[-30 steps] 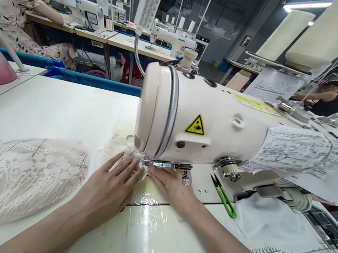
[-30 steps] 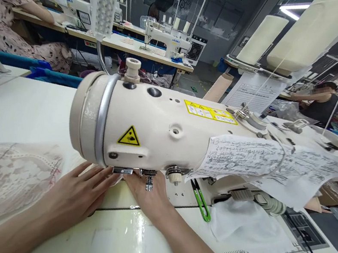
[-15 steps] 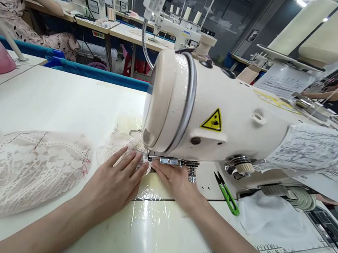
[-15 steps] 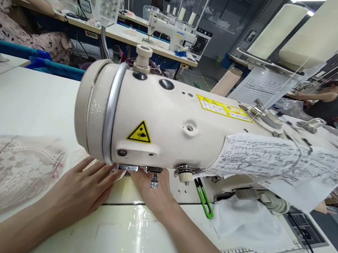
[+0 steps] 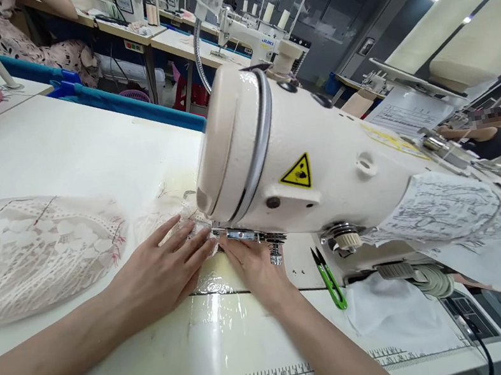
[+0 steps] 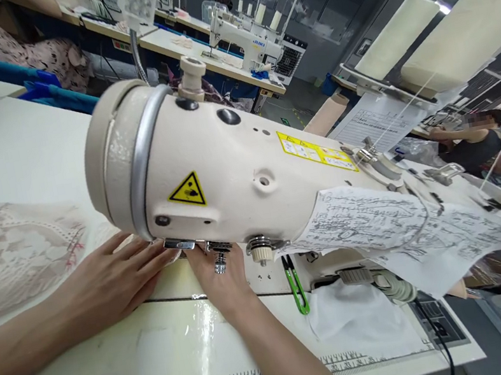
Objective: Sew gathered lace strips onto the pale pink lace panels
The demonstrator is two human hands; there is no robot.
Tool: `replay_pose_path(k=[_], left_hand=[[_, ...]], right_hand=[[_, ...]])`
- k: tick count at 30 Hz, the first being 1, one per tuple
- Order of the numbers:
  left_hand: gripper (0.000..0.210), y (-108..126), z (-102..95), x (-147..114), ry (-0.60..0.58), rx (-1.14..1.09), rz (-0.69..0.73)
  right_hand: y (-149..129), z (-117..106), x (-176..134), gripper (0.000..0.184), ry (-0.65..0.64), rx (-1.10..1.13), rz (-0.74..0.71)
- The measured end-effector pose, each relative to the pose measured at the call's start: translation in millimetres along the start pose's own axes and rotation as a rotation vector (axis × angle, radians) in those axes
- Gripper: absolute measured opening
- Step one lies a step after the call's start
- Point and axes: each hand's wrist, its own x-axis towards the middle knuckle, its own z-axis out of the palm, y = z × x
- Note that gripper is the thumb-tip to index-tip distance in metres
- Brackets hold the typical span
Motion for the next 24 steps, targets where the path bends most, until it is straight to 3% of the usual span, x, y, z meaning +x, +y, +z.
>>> replay_pose_path(k=[17, 24], left_hand=[[0.043, -4, -3.8, 2, -0.03, 0.015, 0.038], [0.04, -3, -0.7, -2, -0.02, -0.03, 0.01]], right_hand=[[-3, 5, -14, 0.015, 0.057, -0.01, -0.015], [-4, 7, -25, 0.022, 0.011, -0.008, -0.009]])
